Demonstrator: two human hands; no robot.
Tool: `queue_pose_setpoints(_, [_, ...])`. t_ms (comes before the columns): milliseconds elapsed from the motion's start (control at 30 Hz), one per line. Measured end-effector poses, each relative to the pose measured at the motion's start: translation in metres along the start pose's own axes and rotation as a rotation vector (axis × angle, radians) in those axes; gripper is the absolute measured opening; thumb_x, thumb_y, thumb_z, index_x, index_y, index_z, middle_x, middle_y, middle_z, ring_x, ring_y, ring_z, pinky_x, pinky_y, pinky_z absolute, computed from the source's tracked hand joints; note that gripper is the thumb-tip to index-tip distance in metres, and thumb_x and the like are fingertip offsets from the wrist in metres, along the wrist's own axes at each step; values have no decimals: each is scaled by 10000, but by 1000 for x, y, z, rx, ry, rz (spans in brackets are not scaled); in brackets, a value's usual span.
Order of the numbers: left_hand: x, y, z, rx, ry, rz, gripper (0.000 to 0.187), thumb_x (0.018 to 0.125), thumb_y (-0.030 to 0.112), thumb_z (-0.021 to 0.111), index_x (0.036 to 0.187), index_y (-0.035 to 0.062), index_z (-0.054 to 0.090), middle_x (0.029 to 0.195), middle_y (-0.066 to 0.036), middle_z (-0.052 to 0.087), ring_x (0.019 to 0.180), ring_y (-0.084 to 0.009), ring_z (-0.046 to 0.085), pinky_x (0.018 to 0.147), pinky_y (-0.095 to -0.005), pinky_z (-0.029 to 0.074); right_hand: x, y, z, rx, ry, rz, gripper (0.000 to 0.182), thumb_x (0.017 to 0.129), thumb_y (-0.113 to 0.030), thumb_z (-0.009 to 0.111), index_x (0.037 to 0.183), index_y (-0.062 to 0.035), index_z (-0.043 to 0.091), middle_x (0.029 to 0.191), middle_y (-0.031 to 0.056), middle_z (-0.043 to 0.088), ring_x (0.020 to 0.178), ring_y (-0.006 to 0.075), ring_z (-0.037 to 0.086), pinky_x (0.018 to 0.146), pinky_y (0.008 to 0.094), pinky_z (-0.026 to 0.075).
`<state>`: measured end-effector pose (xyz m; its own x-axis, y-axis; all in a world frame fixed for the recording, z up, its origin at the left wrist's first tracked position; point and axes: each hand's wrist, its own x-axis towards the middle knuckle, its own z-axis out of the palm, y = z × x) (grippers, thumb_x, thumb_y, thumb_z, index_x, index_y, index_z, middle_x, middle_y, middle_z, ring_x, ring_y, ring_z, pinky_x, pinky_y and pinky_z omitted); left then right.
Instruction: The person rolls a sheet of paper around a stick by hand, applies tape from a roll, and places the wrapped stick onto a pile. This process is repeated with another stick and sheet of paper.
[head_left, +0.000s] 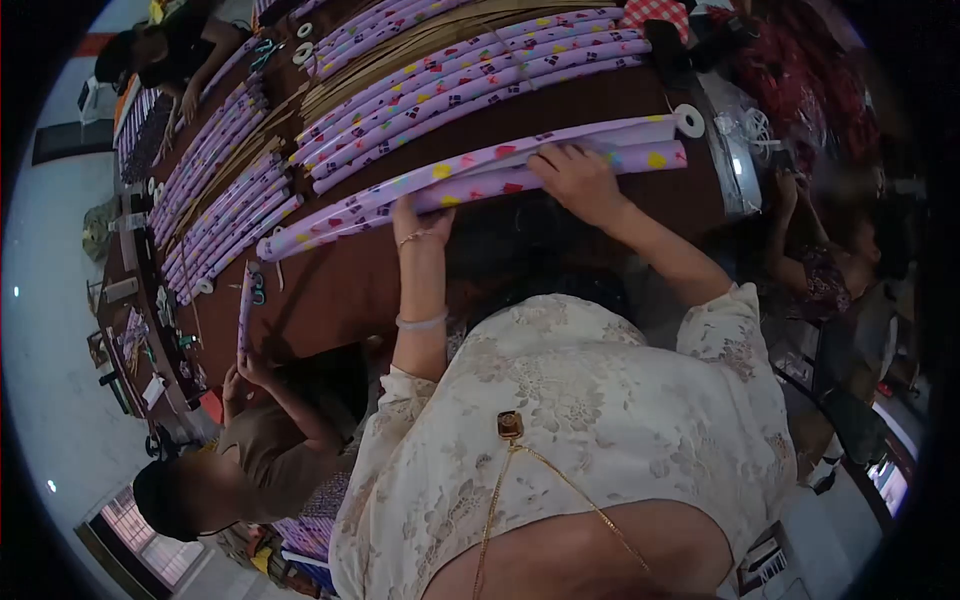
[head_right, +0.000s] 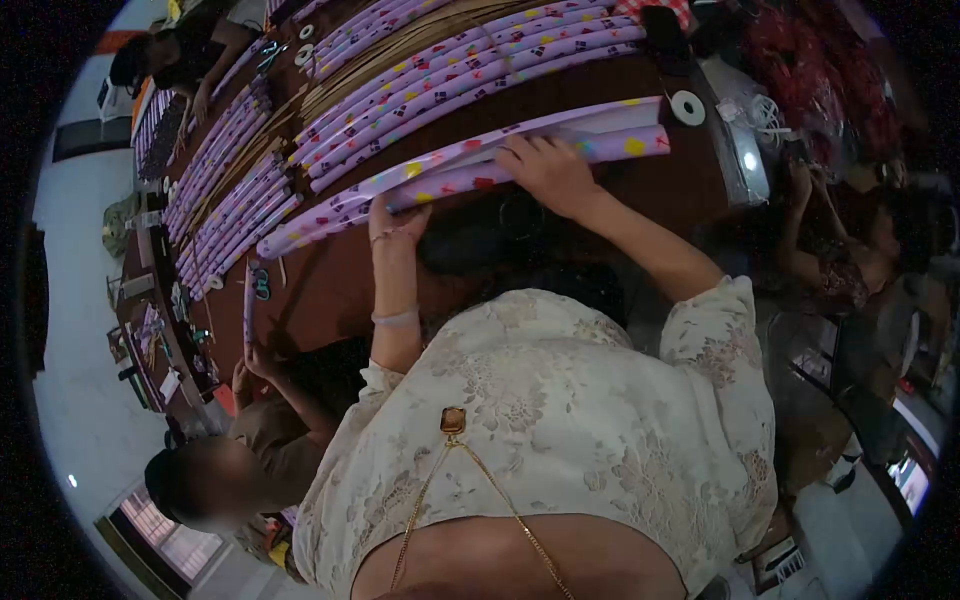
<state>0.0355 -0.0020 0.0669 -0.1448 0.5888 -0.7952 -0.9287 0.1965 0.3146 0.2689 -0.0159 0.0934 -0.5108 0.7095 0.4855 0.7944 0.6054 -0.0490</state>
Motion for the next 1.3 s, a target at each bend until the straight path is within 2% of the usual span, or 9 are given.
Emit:
queue_pose_setpoints(133, [12, 57, 10, 165, -44, 142, 416, 847, 280, 383, 1190, 48, 422, 1241, -158, 420, 1154, -334, 387, 949, -572, 281, 32, -44, 21, 239, -218, 5, 417, 652, -157, 658, 1027, -107, 481, 990, 60, 491, 778, 238, 547, 711, 347, 451])
queue_pose_setpoints(233, [66, 104, -19, 222, -138, 535, 538, 847, 429, 331, 1249, 75, 382, 1256, -159, 414, 1137, -349, 405, 951, -556, 298, 20, -36, -33, 440, 133, -114, 327, 666, -145, 669, 968, -103, 552, 919, 55, 532, 793, 234, 550, 712, 346, 444])
queue_pose_setpoints(267, [58, 120, -25, 390, -272, 433, 502, 845, 390, 366, 1213, 51, 415, 1241, -158, 428, 1102, -352, 436, 932, -529, 343, 11, -30, -48, 575, 266, -171, 271, 677, -145, 663, 932, -104, 582, 884, 52, 545, 795, 224, 554, 705, 337, 441])
queue_pose_setpoints(467, [36, 142, -15, 318, -83, 464, 481, 838, 341, 412, 1188, 12, 424, 1220, -162, 443, 1076, -328, 461, 936, -463, 369, -50, 21, -74, 1152, 280, 715, 150, 779, -10, 546, 923, -42, 574, 723, 88, 526, 610, 138, 523, 529, 236, 406])
queue_pose_setpoints(733, [12, 146, 9, 352, -17, 356, 482, 835, 341, 419, 1186, 10, 426, 1213, -155, 451, 1078, -310, 463, 940, -442, 368, -15, 54, -97, 1043, 141, 171, 248, 759, -66, 546, 1002, -117, 551, 651, 26, 515, 503, 166, 514, 456, 241, 403])
queue_pose_setpoints(967, [13, 155, -6, 317, 41, 245, 484, 833, 341, 423, 1185, 9, 428, 1208, -149, 457, 1079, -297, 465, 943, -426, 368, -12, 54, -100, 1020, 49, 220, 245, 723, -165, 607, 941, -70, 552, 574, 14, 495, 458, 148, 502, 418, 254, 385])
queue_pose_setpoints(1033, [22, 169, -10, 44, -43, -113, 487, 850, 376, 401, 1197, 35, 431, 1195, -139, 467, 1079, -269, 469, 944, -433, 361, -11, 55, -98, 838, 142, 70, 262, 731, -202, 608, 950, -71, 550, 528, 10, 506, 433, 154, 515, 406, 253, 398])
queue_pose_setpoints(1167, [31, 168, -22, 41, -171, -83, 456, 850, 363, 408, 1164, 34, 442, 1152, -131, 476, 1043, -264, 478, 923, -422, 374, -12, 53, -89, 749, 52, 63, 216, 752, -190, 605, 922, -59, 577, 516, 29, 534, 400, 159, 512, 391, 268, 407])
queue_pose_setpoints(1300, [39, 169, -32, 32, -341, -43, 414, 851, 346, 417, 1119, 33, 457, 1095, -119, 488, 996, -258, 491, 895, -408, 390, -16, 46, -94, 1480, -231, 384, 178, 819, -181, 558, 781, -27, 639, 570, 64, 601, 367, 105, 506, 367, 264, 394])
